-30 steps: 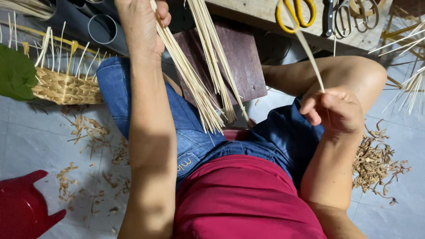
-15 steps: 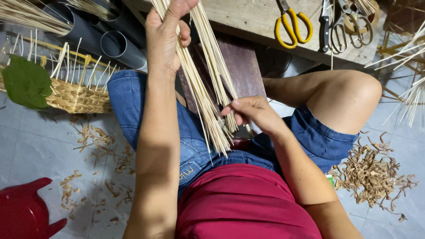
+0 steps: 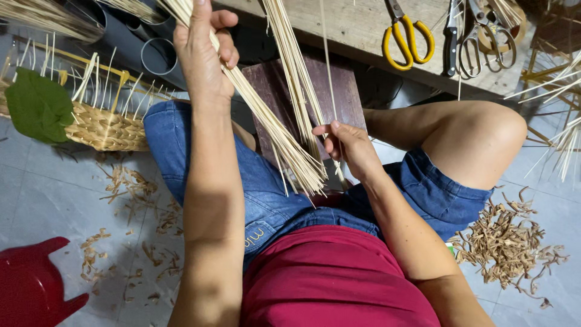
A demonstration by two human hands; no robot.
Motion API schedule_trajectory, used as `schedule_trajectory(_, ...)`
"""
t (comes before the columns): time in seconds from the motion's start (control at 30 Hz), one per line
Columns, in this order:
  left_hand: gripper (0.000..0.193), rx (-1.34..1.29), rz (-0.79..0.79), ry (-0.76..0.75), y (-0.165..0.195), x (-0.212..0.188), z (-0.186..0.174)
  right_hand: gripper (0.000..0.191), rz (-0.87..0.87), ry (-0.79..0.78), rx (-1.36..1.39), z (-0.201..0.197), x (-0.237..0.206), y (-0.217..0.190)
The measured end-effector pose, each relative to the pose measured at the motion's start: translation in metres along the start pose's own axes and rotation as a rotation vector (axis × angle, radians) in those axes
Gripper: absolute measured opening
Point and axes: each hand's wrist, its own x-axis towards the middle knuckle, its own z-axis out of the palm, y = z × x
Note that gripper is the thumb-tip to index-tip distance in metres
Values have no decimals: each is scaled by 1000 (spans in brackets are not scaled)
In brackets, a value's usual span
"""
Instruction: The person sits and sorts through a bundle of thin bamboo sticks, pulling out individual sticks and aligning them into a neat bundle on their lap. They then tie the aligned bundle with a thin strip and use scissors to trim the ends of the sticks.
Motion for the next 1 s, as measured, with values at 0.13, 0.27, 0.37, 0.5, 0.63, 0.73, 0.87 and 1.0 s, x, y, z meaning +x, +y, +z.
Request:
schedule_trajectory(0.13, 25, 9, 18, -22, 0, -2, 2, 37, -23, 59, -46, -11, 14, 5)
schedule_trajectory(0.27, 26, 36, 31, -20, 6, -4, 3, 31, -81, 136, -25, -17, 17, 4)
schedule_trajectory(0.37, 27, 29, 51, -22, 10, -4, 4, 28, -235, 138, -110, -12, 9, 2)
schedule_trajectory(0.5, 32, 18, 53, -11, 15, -5, 6, 27, -375, 149, -256, -10, 4, -12)
schedule_trajectory(0.63, 40, 9, 49, 2, 20, -5, 7, 26, -460, 302, -537, -48, 37, -62)
schedule_trajectory(0.73, 40, 2, 59, 39, 21, -5, 7, 27, -529, 420, -796, -92, 72, -111)
schedule_trajectory(0.87, 39, -12, 80, -20, 24, -5, 0, 43, -950, 794, -1623, -125, 90, -137)
schedule_trajectory(1.0, 35, -3, 85, -43, 29, -3, -11, 37, -711, 526, -1276, -96, 95, -85)
